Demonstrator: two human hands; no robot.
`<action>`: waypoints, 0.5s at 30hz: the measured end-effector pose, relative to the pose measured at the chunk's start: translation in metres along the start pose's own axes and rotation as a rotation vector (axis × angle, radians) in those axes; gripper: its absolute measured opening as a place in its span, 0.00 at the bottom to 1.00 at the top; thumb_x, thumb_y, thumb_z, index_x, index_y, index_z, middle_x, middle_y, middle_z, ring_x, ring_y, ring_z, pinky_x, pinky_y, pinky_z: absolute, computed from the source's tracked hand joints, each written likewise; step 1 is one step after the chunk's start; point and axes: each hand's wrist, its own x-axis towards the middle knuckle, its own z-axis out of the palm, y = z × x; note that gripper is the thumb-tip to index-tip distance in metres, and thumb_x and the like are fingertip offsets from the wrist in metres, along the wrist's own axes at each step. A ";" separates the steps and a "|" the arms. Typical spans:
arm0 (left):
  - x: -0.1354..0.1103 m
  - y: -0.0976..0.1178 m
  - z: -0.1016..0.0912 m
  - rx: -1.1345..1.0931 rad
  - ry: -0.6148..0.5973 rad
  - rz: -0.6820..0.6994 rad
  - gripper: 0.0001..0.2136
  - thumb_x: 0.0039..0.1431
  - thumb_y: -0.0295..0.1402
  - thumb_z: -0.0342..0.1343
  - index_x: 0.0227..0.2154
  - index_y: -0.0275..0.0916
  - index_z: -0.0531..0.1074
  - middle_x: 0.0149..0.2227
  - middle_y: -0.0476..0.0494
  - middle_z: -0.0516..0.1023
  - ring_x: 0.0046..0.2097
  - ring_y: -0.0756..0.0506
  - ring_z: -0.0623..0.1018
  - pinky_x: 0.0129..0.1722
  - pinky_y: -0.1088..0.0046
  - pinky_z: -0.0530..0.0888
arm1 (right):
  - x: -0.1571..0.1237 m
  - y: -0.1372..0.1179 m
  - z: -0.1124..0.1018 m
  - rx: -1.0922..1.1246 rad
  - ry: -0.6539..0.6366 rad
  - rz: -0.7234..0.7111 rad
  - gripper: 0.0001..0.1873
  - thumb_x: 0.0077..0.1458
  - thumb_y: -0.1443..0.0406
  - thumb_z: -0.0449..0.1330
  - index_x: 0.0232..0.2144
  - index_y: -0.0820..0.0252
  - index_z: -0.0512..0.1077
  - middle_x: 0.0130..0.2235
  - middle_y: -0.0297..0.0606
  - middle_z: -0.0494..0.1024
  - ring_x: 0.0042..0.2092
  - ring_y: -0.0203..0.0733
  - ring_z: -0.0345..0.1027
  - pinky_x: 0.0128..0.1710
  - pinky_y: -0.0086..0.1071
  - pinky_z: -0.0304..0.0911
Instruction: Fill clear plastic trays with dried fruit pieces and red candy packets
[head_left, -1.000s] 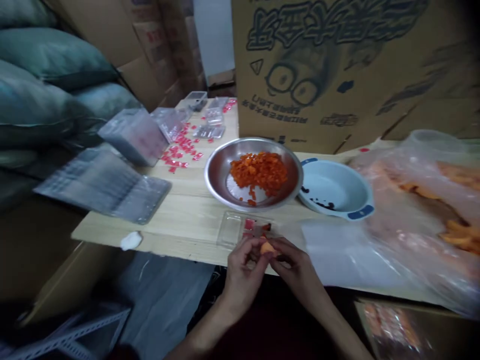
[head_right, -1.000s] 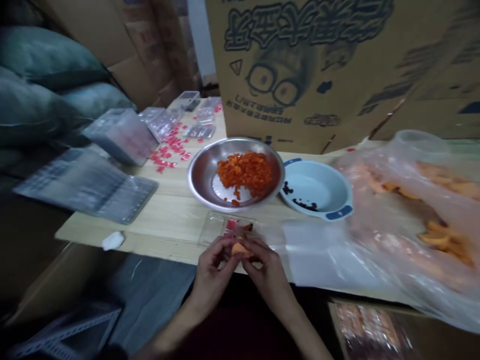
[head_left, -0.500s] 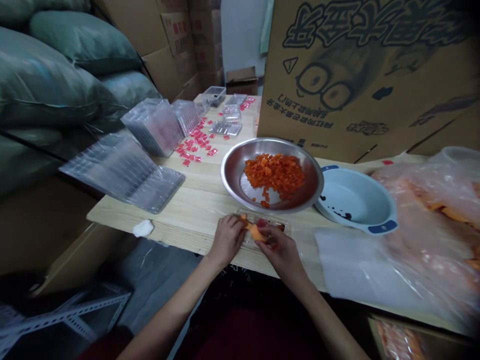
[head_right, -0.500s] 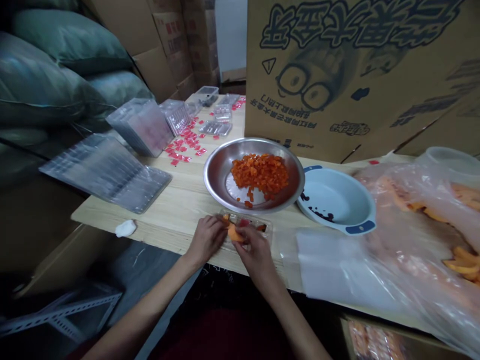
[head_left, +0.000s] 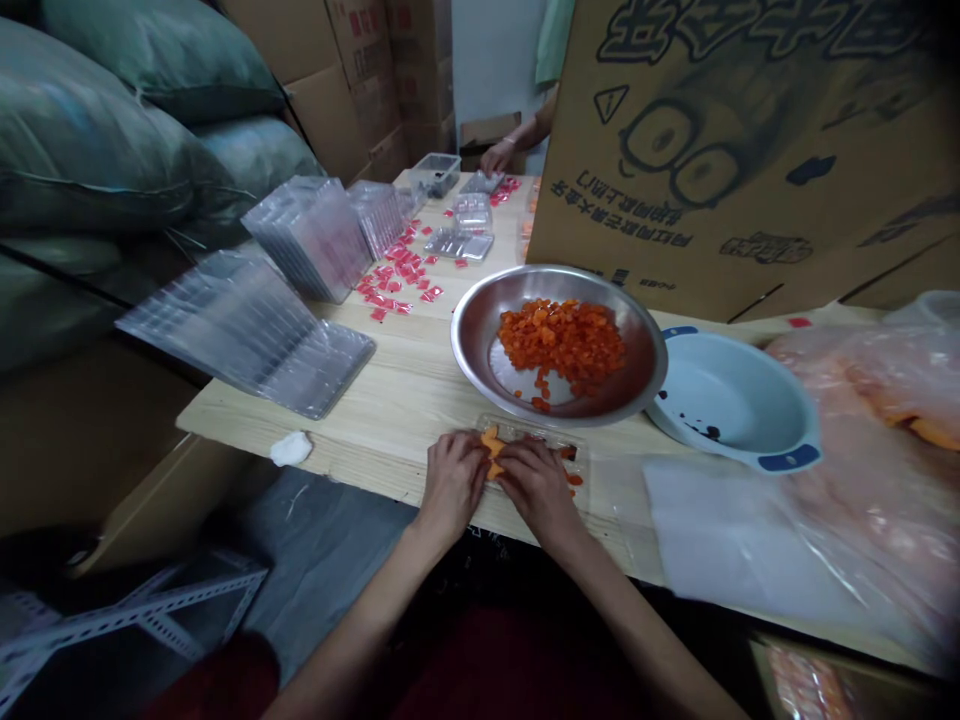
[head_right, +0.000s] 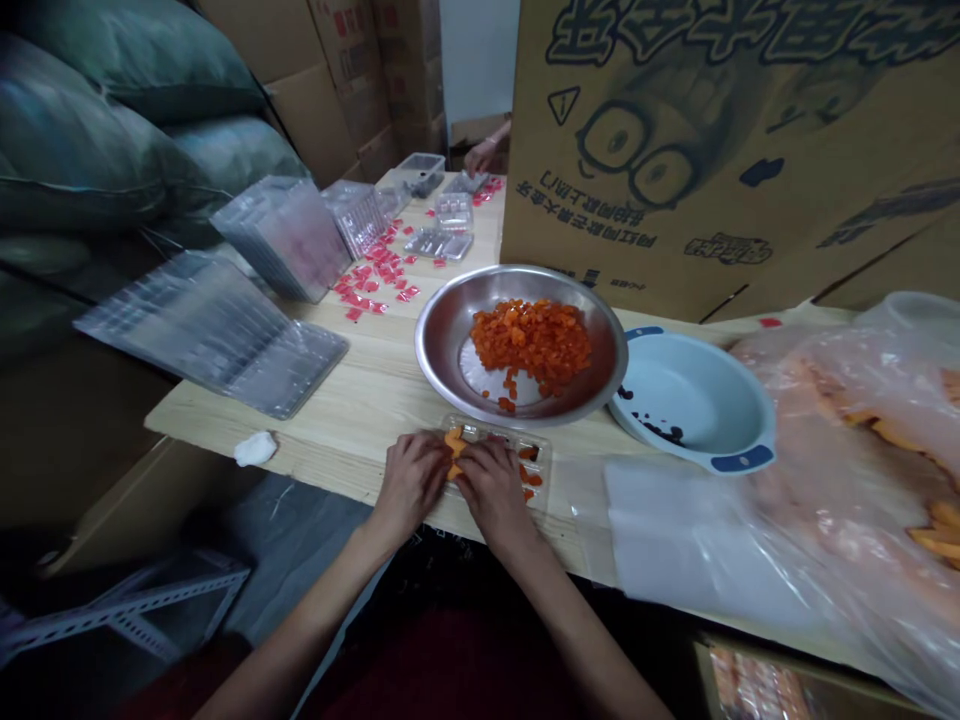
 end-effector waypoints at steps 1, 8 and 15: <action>0.000 0.001 0.003 0.014 -0.009 0.007 0.09 0.68 0.28 0.56 0.44 0.41 0.81 0.48 0.38 0.79 0.51 0.37 0.73 0.49 0.56 0.71 | -0.002 0.000 -0.004 -0.007 -0.003 -0.015 0.08 0.66 0.69 0.61 0.45 0.56 0.78 0.48 0.41 0.83 0.54 0.55 0.72 0.55 0.53 0.64; 0.020 -0.060 -0.055 -0.103 0.244 -0.266 0.10 0.70 0.35 0.53 0.42 0.39 0.79 0.39 0.41 0.82 0.41 0.43 0.78 0.45 0.67 0.73 | -0.029 0.014 -0.045 0.034 0.169 0.031 0.09 0.70 0.62 0.58 0.42 0.56 0.78 0.41 0.41 0.84 0.46 0.52 0.76 0.48 0.47 0.67; 0.073 -0.187 -0.163 0.042 0.250 -0.730 0.06 0.49 0.33 0.66 0.28 0.38 0.76 0.27 0.47 0.76 0.36 0.43 0.76 0.39 0.70 0.68 | -0.059 0.034 -0.076 0.075 0.193 0.206 0.15 0.68 0.54 0.58 0.47 0.54 0.80 0.48 0.42 0.84 0.50 0.53 0.78 0.52 0.47 0.71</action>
